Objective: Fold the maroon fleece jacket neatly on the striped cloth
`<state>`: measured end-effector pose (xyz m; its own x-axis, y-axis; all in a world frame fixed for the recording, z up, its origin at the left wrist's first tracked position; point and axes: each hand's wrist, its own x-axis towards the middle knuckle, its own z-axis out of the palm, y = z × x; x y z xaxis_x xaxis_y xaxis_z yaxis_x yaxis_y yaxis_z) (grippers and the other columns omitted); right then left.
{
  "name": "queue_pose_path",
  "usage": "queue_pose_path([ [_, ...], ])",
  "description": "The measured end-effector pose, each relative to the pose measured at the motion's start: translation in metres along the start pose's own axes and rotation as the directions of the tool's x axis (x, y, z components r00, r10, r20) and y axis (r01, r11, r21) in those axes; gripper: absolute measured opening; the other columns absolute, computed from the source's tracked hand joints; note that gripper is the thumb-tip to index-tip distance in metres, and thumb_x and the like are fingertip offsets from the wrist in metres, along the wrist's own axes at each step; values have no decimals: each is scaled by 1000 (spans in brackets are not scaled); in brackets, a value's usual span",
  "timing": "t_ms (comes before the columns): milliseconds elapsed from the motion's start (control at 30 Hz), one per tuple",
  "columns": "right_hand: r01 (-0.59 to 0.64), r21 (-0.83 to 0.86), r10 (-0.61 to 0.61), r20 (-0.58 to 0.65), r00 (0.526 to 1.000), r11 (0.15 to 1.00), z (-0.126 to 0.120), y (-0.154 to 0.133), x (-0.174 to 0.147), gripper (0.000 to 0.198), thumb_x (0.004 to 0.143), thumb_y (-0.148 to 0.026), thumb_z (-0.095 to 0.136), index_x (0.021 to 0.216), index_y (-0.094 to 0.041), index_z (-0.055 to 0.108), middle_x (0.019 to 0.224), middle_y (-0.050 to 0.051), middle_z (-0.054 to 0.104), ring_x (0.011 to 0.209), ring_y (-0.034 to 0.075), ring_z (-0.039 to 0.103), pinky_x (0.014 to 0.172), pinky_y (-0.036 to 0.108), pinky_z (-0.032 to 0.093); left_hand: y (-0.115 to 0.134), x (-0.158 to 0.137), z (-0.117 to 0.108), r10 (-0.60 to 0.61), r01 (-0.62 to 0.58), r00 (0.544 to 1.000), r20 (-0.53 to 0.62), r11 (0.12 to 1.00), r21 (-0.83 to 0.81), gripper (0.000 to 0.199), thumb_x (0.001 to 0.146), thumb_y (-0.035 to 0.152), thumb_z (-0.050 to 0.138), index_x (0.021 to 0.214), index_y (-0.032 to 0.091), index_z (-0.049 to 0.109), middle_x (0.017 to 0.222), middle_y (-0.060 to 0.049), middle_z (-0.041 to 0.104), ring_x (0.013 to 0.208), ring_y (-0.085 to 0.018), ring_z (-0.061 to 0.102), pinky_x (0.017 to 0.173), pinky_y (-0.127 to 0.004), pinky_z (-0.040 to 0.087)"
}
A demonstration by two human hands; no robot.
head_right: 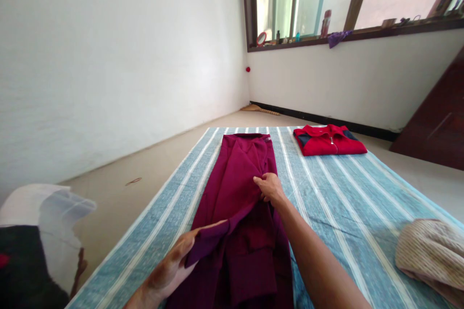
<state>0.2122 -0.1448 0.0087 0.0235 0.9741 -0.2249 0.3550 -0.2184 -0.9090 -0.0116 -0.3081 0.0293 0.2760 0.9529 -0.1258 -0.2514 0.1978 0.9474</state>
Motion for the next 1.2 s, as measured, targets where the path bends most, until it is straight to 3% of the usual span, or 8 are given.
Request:
queue_pose_path([
  [67,-35,-3,35,-9,999,999,2,-3,6,18,78,-32,62,77,-15,60,38,-6,43,32,11,45,30,18,31,6,4,1,9,-17,996,90,996,92,62,77,66,54,109,15,70,121,-14,64,122,-31,51,109,-45,29],
  [167,-56,6,56,-31,998,998,4,-5,9,14,74,-28,64,70,-18,56,37,-7,40,31,11,43,30,18,31,18,14,7,-56,35,996,63,956,293,61,81,66,49,103,14,72,112,-13,68,114,-28,56,104,-41,35],
  [333,-74,6,74,-14,997,997,4,-4,13,15,73,-29,63,66,-20,54,36,-8,38,30,11,42,29,19,31,35,42,26,-60,23,998,24,685,728,36,82,45,56,80,13,72,75,-3,69,76,-19,60,71,-25,43],
  [467,-89,-47,90,17,996,995,4,-2,24,18,71,-32,65,63,-20,54,34,-6,39,29,13,44,29,21,34,36,81,41,82,-57,997,11,578,814,30,79,37,55,73,12,70,65,-1,62,64,-15,54,60,-23,37],
  [633,-75,-132,81,38,996,988,0,-4,35,19,69,-28,66,57,-20,55,31,-3,43,30,16,48,29,22,35,22,140,52,167,4,970,-178,717,697,20,72,30,62,78,12,69,71,-5,64,67,-17,56,56,-23,38],
  [800,42,-159,-42,2,999,986,3,-15,31,18,67,-21,66,53,-19,55,36,-3,48,32,12,48,31,19,33,18,168,48,36,175,926,-377,842,511,32,74,44,63,75,13,65,71,-7,64,68,-20,60,53,-25,41],
  [1033,138,-34,-129,185,974,990,52,-43,11,10,74,-16,55,66,-15,61,46,0,57,38,14,56,36,19,40,17,184,12,-269,296,918,-292,954,54,41,75,52,64,68,12,63,47,-3,57,41,-16,52,41,-25,38],
  [1200,152,62,-164,344,924,986,58,-42,-1,14,78,-14,49,74,-14,63,56,0,62,43,12,60,37,16,44,2,192,-4,-266,238,902,-339,964,-121,26,74,28,67,56,13,55,40,0,53,33,-11,46,36,-21,31],
])
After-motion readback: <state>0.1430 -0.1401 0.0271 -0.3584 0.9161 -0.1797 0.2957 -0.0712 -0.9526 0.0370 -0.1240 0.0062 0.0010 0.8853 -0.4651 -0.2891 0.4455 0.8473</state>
